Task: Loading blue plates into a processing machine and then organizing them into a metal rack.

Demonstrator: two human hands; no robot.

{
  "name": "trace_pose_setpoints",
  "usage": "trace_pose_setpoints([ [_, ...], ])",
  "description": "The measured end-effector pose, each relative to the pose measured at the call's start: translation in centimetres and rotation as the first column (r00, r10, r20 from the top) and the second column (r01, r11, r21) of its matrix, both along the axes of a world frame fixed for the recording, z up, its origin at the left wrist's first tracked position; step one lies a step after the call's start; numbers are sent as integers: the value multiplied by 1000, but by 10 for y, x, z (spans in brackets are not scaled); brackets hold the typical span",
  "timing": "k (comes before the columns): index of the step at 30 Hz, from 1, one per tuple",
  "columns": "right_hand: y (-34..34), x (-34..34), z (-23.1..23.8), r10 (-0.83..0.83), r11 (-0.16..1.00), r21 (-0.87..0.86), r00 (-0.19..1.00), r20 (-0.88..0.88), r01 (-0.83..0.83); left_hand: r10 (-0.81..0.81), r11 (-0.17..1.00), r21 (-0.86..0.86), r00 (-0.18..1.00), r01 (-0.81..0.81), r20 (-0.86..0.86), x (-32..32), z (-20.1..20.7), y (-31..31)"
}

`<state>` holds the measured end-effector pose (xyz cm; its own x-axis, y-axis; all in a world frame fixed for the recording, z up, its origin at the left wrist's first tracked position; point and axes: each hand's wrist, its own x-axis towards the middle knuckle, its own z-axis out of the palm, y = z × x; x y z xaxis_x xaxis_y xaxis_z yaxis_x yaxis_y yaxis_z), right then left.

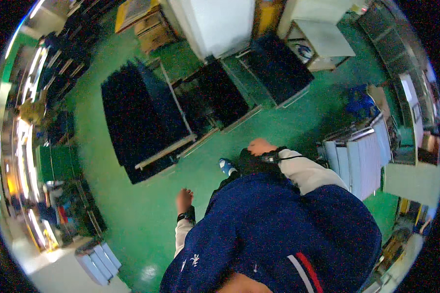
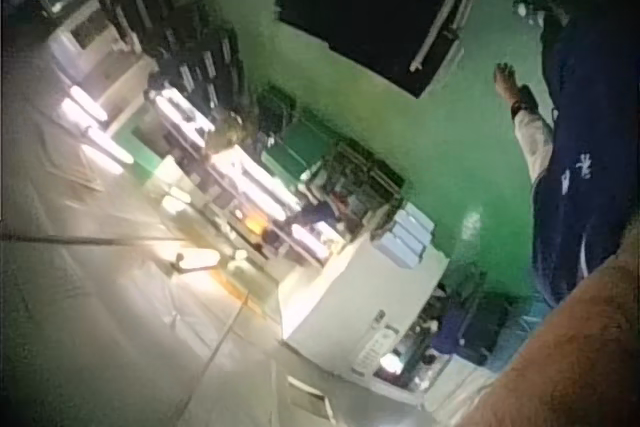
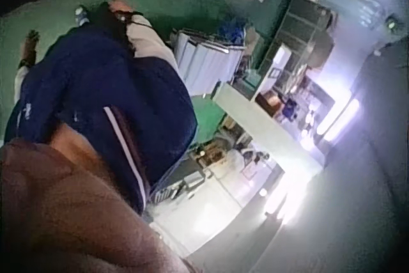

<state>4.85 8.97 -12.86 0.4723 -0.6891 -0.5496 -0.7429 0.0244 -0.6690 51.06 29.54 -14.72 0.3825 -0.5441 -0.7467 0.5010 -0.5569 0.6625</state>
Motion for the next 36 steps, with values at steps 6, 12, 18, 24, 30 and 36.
trace_pose_setpoints([
  [6,-32,13,40,-88,991,89,983,-161,103,106,992,76,989,-98,-102,5,15,-69],
  [12,-80,-63,-61,168,976,-72,925,-340,-204,207,976,99,971,-196,-120,5,25,-102],
  [18,-160,-100,-68,372,837,-219,815,-444,-502,311,949,96,942,-300,-129,8,23,-125],
  [24,-272,-24,-19,544,732,41,548,-635,-680,432,902,59,888,-428,-156,17,24,-158],
  [30,-396,68,-52,534,762,-285,813,-233,-582,569,814,15,791,-581,-223,49,31,-208],
  [36,-471,210,33,15,994,112,1000,-8,-14,367,912,-227,927,-342,79,73,8,-200],
])
